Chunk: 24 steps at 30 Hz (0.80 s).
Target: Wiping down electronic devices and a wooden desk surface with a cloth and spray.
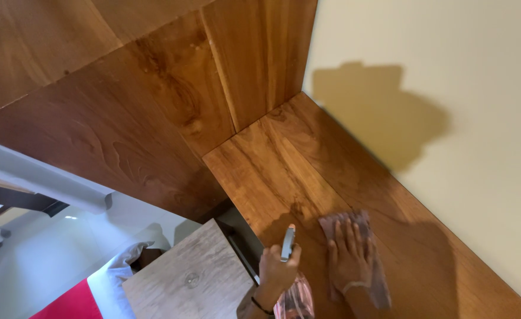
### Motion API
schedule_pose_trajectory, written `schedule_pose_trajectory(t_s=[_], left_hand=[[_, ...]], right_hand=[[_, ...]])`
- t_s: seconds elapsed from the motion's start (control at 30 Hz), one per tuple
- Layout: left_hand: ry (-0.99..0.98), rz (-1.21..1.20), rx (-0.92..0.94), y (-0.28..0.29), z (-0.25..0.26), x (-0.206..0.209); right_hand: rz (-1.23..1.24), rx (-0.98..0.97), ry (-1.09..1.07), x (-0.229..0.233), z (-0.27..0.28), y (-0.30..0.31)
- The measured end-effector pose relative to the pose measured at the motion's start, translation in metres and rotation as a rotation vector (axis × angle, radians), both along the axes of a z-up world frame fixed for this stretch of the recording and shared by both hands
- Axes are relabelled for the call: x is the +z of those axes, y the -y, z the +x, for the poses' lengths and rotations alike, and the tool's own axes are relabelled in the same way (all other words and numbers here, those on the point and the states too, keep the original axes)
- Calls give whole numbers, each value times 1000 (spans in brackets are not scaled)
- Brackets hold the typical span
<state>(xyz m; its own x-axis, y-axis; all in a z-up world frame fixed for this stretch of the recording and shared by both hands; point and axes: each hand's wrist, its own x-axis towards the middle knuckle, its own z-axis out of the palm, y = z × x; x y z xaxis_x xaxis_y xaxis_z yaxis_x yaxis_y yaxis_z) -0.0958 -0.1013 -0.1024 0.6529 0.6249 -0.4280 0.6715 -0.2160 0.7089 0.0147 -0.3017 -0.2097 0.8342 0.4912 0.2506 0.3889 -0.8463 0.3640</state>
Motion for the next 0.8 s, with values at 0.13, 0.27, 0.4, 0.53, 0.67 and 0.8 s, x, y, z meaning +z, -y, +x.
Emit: schedule_pose_trajectory(t_s=[0.13,0.27,0.4,0.53,0.67,0.8], left_hand=[[-52,-4,-105,15,10,-12],[-1,-33,-234,29,16,-2],[-47,-87,-232,38,21,-15],[-15,-47,-328,40,30,-2],[-15,-203,-275,34,33,19],[119,-254,-430,20,36,54]], right_hand=[[99,-109,-141,10,-40,47],[284,-156,-196,34,-76,64],[298,-120,-87,46,-85,60],[362,-153,-118,47,-86,52],[311,-124,-93,36,-79,47],[249,-74,-72,26,-52,37]])
